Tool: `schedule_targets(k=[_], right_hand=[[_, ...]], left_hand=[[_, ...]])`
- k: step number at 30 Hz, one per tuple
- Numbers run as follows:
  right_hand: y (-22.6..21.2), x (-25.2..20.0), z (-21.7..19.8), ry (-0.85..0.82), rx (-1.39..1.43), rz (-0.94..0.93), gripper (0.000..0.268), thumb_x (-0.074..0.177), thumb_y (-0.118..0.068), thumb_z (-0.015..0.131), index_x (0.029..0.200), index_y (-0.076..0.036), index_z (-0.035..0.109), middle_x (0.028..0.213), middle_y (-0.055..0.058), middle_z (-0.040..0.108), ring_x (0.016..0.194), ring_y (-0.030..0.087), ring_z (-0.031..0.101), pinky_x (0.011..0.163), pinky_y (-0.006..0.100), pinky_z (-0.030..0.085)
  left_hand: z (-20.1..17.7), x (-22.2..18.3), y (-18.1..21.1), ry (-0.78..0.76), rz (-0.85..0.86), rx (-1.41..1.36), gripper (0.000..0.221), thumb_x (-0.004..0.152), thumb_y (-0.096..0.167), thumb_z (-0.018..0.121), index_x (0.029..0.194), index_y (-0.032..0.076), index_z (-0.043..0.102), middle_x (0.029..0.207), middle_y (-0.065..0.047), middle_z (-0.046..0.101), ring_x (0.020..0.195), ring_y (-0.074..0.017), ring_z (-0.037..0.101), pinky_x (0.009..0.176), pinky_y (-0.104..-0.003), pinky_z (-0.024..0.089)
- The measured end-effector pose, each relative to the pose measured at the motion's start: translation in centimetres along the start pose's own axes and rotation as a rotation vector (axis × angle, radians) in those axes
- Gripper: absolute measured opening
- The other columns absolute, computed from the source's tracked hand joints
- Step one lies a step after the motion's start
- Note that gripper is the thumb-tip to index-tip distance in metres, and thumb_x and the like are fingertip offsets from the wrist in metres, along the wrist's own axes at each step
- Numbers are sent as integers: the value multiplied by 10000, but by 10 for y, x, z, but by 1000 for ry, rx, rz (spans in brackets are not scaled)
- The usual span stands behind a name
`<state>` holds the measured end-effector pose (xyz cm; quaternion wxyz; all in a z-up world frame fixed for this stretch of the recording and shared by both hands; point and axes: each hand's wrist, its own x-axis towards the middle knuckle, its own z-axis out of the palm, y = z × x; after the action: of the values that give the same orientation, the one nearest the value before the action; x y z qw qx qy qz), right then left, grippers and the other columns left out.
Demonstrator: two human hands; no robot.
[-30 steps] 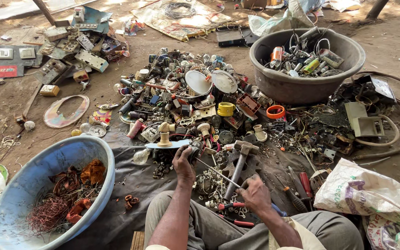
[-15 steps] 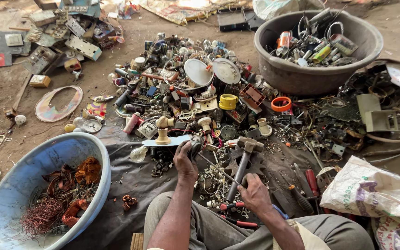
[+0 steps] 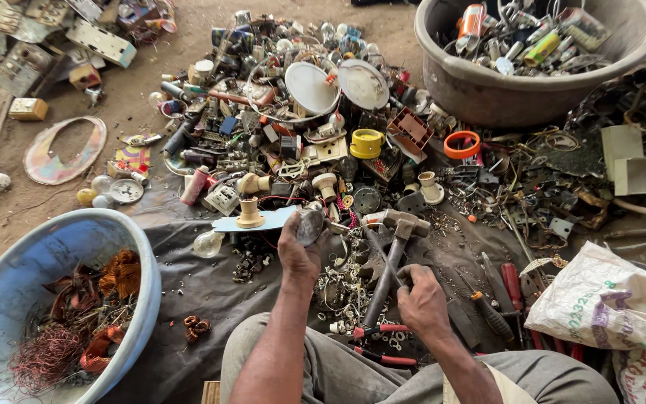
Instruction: The person dismantles electronic scrap and components using a screwdriver, pliers, and a hammer. They strip insulation from wires and extract metal parts from various housings while sitting on the floor.
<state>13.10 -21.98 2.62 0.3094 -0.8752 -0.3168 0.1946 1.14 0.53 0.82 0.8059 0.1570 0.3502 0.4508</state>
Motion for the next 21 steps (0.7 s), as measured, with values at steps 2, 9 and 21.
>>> schedule_targets(k=[2,9,21], right_hand=[[-1,6,2,-69,72,91,225,891,-109,679,1105,-36,680,1110,104,627,931,240,687,822,366,624],[-29,1,1,-47,298,-193,407,884,-139,696,1268,-24,623,1100,120,628,922,219,700,809,331,651],[-22,11,-10,3,563,-88,377,934,-157,680,1288,-30,651,1039,78,747,957,158,700,855,292,576]], left_hand=[[9,-4,4,-26,-50,-14,414,967,331,595,1265,46,570,1079,-149,710,924,-292,736,783,-427,652],[46,-42,3,-40,-337,32,575,1022,481,355,1263,8,574,1072,-214,712,916,-399,724,786,-518,635],[34,-58,-30,-276,-602,184,642,1036,565,361,1287,21,592,1139,-155,726,1000,-291,739,848,-510,645]])
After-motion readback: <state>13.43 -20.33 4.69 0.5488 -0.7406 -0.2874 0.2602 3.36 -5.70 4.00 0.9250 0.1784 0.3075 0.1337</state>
